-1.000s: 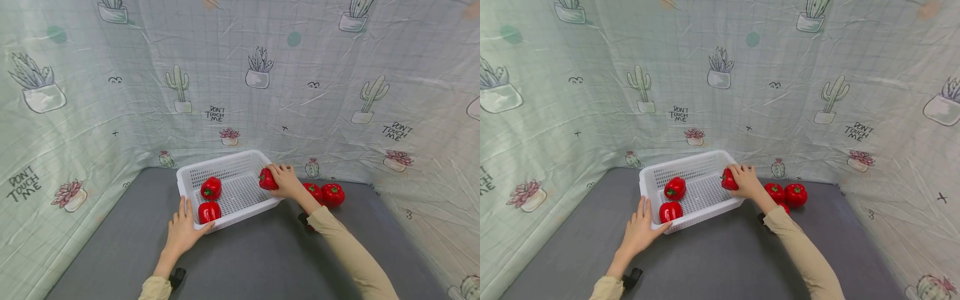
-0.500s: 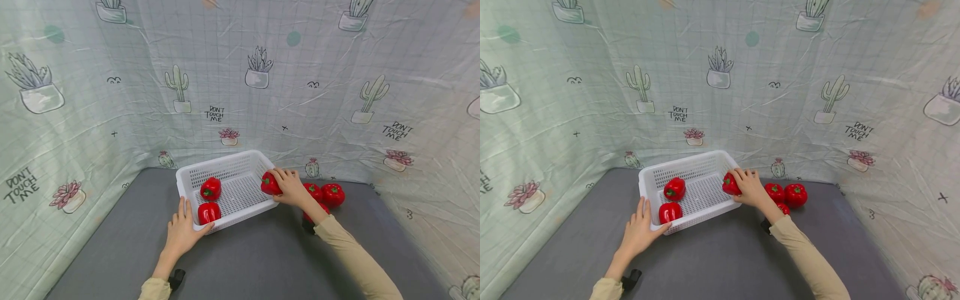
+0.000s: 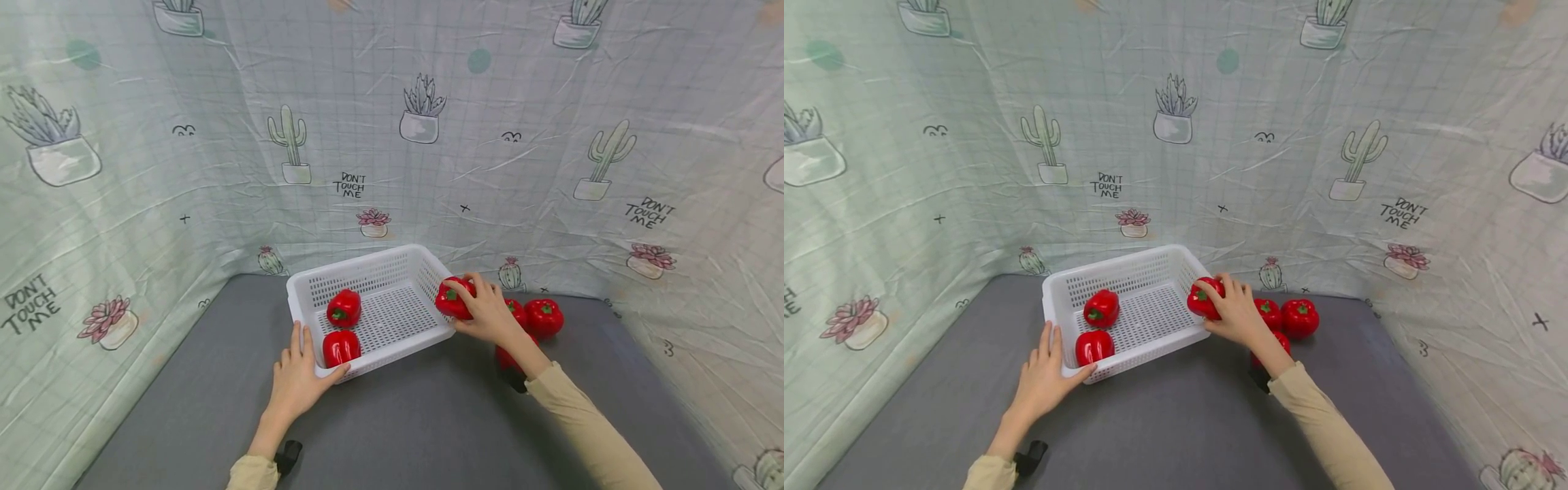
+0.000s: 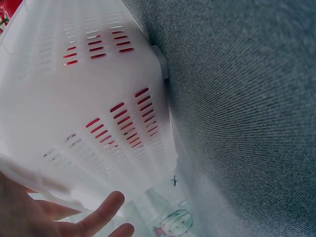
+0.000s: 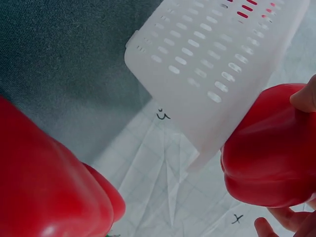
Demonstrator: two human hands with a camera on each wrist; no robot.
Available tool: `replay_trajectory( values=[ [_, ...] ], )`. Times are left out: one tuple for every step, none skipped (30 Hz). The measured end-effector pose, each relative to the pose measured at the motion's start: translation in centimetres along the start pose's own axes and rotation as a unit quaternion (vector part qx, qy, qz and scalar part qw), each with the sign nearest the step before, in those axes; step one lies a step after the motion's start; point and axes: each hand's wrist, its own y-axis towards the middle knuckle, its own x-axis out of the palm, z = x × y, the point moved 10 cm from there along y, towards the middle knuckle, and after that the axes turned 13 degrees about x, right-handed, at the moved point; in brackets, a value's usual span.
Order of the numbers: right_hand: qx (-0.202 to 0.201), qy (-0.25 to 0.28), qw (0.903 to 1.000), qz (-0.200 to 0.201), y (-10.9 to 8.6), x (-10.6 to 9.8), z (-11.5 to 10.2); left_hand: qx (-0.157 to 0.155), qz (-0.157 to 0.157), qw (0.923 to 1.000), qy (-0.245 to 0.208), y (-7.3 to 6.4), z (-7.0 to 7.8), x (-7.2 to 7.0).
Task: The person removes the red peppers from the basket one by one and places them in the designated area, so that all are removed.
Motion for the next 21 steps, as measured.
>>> replay_trajectory(
  values=[
    [0.002,0.002,1.0,0.004,-0.2,-0.2,0.1,0.0,0.001,1.0,0.0,0.0,0.0,0.0],
    [0.003,0.003,0.9999,0.009,-0.4,-0.4,0.2,0.001,0.002,1.0,0.001,0.0,0.0,0.0],
    [0.004,0.001,0.9999,0.016,-0.6,-0.6,0.3,0.002,0.003,1.0,0.001,0.0,0.0,-0.1],
    [0.005,-0.001,0.9997,0.024,-0.7,-0.8,0.3,0.002,0.003,1.0,0.0,0.0,0.0,-0.1],
    [0.006,-0.003,0.9995,0.031,-0.9,-1.0,0.4,0.002,0.003,1.0,0.0,0.0,0.0,-0.1],
    [0.006,-0.006,0.9992,0.039,-1.1,-1.2,0.4,0.002,0.003,1.0,0.0,0.0,0.0,-0.2],
    [0.006,-0.009,0.9989,0.047,-1.3,-1.4,0.5,0.0,0.003,1.0,-0.001,0.0,0.0,-0.2],
    [0.007,-0.012,0.9986,0.052,-1.5,-1.6,0.5,0.0,0.002,1.0,-0.001,0.0,0.0,-0.2],
    [0.008,-0.016,0.9983,0.055,-1.7,-1.8,0.6,0.0,0.002,1.0,-0.002,0.0,0.0,-0.2],
    [0.008,-0.017,0.9981,0.058,-1.8,-1.9,0.6,0.0,0.0,1.0,-0.002,0.0,0.0,-0.2],
    [0.008,-0.019,0.998,0.06,-2.0,-2.1,0.6,0.0,0.0,1.0,-0.002,0.0,0.0,-0.1],
    [0.007,-0.019,0.9979,0.062,-2.2,-2.2,0.6,0.001,-0.001,1.0,-0.001,0.0,0.0,-0.1],
    [0.007,-0.02,0.9977,0.064,-2.4,-2.4,0.6,0.001,-0.002,1.0,-0.001,0.0,0.0,-0.1],
    [0.007,-0.022,0.9976,0.065,-2.5,-2.4,0.7,0.001,-0.002,1.0,-0.001,0.0,0.1,-0.1],
    [0.007,-0.022,0.9974,0.068,-2.7,-2.6,0.7,0.002,-0.002,1.0,-0.001,-0.1,0.1,-0.1],
    [0.008,-0.022,0.9972,0.071,-2.8,-2.7,0.7,0.002,-0.001,1.0,-0.001,-0.1,0.1,-0.2],
    [0.009,-0.023,0.9969,0.075,-3.0,-2.9,0.8,0.002,0.0,1.0,-0.001,-0.1,0.1,-0.2],
    [0.009,-0.023,0.9966,0.079,-3.2,-3.0,0.8,0.003,0.001,1.0,-0.001,-0.1,0.1,-0.2],
    [0.01,-0.023,0.9963,0.082,-3.4,-3.2,0.9,0.002,0.001,1.0,-0.003,-0.1,0.1,-0.2],
    [0.01,-0.023,0.996,0.086,-3.6,-3.3,1.0,0.002,0.002,1.0,-0.003,-0.1,0.2,-0.2],
    [0.01,-0.021,0.9957,0.09,-3.8,-3.5,1.0,0.001,0.002,1.0,-0.004,-0.1,0.1,-0.2]
  ],
)
